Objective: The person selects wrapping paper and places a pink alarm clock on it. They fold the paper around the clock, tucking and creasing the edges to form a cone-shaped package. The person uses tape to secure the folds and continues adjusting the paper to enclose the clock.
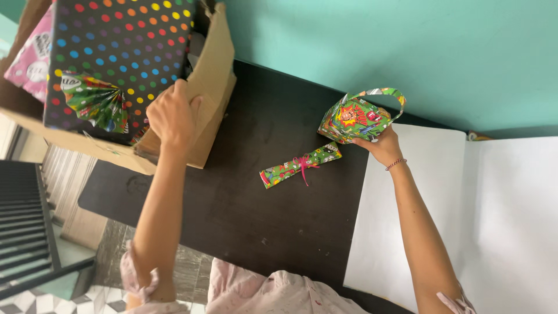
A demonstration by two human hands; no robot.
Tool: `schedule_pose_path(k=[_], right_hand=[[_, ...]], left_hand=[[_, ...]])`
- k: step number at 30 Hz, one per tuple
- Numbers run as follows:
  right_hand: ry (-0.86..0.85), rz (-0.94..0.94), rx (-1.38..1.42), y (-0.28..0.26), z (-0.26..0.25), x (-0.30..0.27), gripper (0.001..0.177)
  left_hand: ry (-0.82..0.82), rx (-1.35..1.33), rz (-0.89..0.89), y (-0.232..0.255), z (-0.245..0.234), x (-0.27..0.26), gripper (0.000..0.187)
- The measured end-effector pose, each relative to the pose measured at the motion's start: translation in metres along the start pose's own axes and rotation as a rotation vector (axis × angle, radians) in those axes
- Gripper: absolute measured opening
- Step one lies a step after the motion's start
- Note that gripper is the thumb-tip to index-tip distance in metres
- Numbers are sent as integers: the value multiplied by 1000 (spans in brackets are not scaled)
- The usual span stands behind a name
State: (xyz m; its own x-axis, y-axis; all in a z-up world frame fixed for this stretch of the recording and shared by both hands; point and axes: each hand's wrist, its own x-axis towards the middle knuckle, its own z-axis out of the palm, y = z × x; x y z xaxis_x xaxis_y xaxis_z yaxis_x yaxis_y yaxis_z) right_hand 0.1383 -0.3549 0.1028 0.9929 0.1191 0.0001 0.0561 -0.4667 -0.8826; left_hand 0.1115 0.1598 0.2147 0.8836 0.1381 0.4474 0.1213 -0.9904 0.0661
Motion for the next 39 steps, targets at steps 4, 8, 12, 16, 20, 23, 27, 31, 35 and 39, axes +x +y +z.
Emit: schedule_pose_path(k=[4,8,12,16,20,23,27,31,35,39], right_hand=[[-34,8,30,4,0,4,82],[-62,-14,-53,4,-8,4,76],[-79,-78,-81,10,-10,-3,68],[-80,-37,-106,12,-8,-13,66],[-65,-50,-134,6,0,-7,76],[-53,-47,-154,1,6,-6,79],[-1,58,-15,-2,10,3,85],[40,135,-88,-2,13,3,89],[67,152,-48,-2,13,5,87],[71,208,-4,-3,12,5,84]], left_hand=[[-7,-92,216,-27,-34,-54,35],[-150,-184,348,-61,-67,-89,32],[-160,-40,441,-102,-59,-82,34],[-53,215,401,-156,-34,-60,36],[-58,397,260,-215,-3,-40,36],[-84,364,229,-243,27,-9,40],[-83,430,283,-270,44,31,45],[-92,484,352,-276,40,62,59],[-55,505,460,-278,24,57,51],[-14,417,460,-274,13,35,50]])
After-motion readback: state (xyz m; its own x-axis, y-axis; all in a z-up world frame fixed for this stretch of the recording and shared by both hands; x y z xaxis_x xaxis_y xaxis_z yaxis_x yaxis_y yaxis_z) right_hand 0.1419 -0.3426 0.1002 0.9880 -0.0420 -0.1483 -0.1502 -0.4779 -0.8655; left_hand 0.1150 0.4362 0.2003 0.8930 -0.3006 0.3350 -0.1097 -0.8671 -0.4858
